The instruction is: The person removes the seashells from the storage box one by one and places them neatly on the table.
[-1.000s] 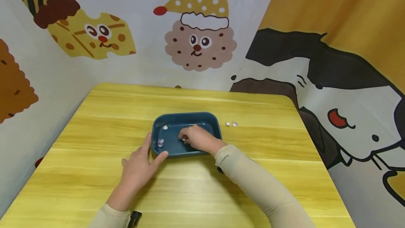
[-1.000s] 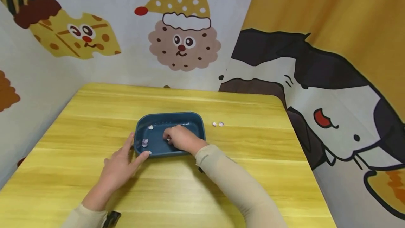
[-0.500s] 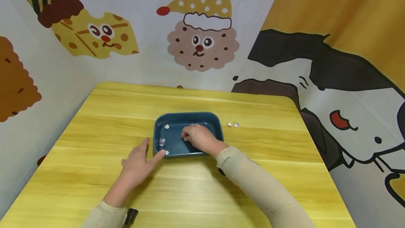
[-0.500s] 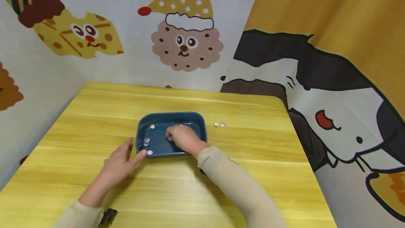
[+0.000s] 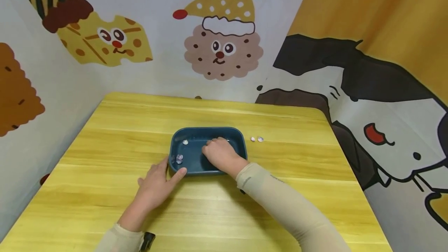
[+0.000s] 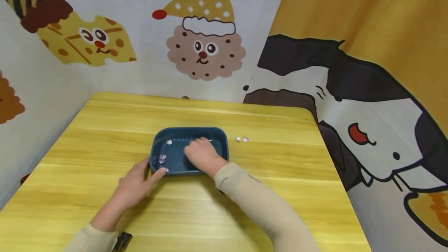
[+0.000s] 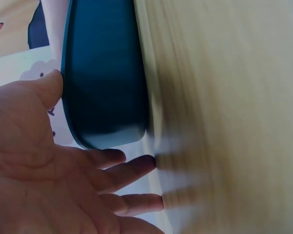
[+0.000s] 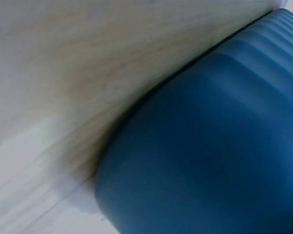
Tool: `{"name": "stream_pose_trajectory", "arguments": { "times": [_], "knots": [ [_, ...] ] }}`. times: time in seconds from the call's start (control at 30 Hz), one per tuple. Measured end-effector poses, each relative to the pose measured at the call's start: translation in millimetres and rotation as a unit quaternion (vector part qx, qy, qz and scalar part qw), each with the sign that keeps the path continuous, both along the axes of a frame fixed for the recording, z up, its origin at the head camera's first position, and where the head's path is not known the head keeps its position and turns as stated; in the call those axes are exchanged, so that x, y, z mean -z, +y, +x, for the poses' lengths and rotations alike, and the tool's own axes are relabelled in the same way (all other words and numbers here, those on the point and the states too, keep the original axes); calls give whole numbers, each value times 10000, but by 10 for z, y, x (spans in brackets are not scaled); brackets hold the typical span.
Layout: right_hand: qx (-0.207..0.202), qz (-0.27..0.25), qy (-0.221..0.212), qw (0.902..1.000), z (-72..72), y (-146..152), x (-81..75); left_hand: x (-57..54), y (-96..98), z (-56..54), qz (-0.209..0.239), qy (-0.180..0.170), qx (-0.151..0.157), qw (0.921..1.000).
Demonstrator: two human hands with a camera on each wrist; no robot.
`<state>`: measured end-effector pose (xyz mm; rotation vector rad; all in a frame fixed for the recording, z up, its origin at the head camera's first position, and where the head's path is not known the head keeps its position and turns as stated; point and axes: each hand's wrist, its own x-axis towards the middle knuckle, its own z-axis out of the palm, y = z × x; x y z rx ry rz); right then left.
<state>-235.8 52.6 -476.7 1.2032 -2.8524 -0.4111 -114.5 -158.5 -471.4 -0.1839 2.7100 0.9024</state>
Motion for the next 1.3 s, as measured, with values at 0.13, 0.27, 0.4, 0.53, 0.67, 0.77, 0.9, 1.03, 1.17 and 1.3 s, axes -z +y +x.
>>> {"name": "stream_pose_trajectory", "arguments": {
  "times": [0.13, 0.27, 0.4, 0.53, 0.67, 0.77, 0.9, 1.03, 1.17, 1.3],
  "knots": [
    [-57, 31, -95, 9999, 9, 16, -19, 11, 0, 4, -39, 97, 7, 9999],
    [-313, -258, -301, 9987, 7, 45, -31, 12, -4, 5, -89, 126, -4, 9999],
    [-508, -485, -480, 9964, -7, 74, -15, 25, -4, 13, -97, 179, -9, 9998],
    [-543, -581, -618, 9949, -19, 94, 6, 36, 7, 19, -87, 241, -21, 9997],
    [-599, -710, -818, 9923, -23, 114, -11, 41, 17, 21, -99, 271, -36, 9996],
    [-716, -846, -948, 9893, -23, 129, -46, 41, 22, 24, -101, 307, -48, 9995],
    [-865, -965, -1115, 9853, -18, 149, -73, 39, 30, 33, -71, 301, -59, 9995],
    [-907, -1075, -1264, 9820, -3, 172, -61, 42, 34, 44, -64, 277, -60, 9996],
    [-874, -1286, -1315, 9790, 2, 179, -42, 60, 31, 56, -89, 337, -88, 9994],
    [-666, -1537, -1252, 9779, -9, 190, -55, 91, 25, 78, -78, 384, -115, 9992]
  ]
}}
